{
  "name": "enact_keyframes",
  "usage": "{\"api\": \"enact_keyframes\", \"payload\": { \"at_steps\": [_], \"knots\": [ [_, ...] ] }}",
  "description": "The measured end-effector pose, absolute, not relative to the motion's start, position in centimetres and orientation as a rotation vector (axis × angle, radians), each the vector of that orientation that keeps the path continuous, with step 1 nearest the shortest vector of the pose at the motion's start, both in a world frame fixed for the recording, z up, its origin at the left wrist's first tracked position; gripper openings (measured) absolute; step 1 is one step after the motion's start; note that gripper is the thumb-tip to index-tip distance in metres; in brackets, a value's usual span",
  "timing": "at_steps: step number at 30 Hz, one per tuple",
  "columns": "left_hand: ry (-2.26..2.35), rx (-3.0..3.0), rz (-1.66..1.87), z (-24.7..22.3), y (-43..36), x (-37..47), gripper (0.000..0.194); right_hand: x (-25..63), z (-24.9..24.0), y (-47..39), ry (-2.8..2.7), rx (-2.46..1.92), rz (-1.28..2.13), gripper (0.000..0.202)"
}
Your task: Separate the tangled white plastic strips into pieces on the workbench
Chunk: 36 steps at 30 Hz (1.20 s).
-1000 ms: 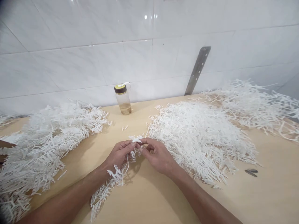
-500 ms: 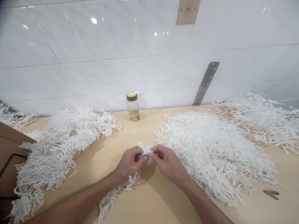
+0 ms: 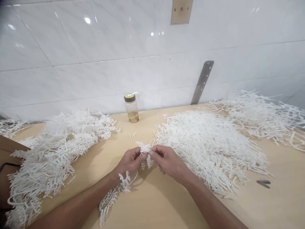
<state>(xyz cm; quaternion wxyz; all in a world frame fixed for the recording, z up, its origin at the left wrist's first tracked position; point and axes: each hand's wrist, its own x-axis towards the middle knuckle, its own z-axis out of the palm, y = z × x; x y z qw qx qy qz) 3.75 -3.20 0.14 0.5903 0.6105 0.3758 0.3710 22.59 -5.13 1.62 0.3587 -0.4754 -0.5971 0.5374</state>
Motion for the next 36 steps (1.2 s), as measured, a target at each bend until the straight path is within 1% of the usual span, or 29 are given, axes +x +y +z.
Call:
{"api": "enact_keyframes", "payload": {
  "at_steps": [8,21,23,26,28,32,36],
  "knots": [
    [0.844,1.244,0.767,0.4,-2.5,3.5,0.047,23.5,1.9,-4.9,-1.579,-1.119,1.42,0.031],
    [0.865,1.271,0.737,0.4,-1.8,3.6,0.044,22.6,2.1,-5.1,-1.592,-1.25,1.283,0.023],
    [0.908,1.31,0.763,0.2,-1.7,3.6,0.044,22.2,2.0,-5.3,-1.64,-1.312,1.172,0.018],
    [0.987,1.398,0.771,0.4,-1.9,3.7,0.043,21.7,2.0,-5.7,-1.772,-1.386,0.814,0.01],
    [1.023,1.423,0.75,0.7,-2.1,3.8,0.042,21.4,2.1,-5.9,-1.868,-1.41,0.596,0.01],
    [1.002,1.338,0.666,0.9,-2.1,3.7,0.044,21.3,2.2,-6.3,-2.081,-1.452,0.397,0.014],
    [0.906,1.256,0.582,0.8,-1.6,3.7,0.043,21.2,1.7,-6.4,-2.208,-1.468,0.193,0.013]
  ]
}}
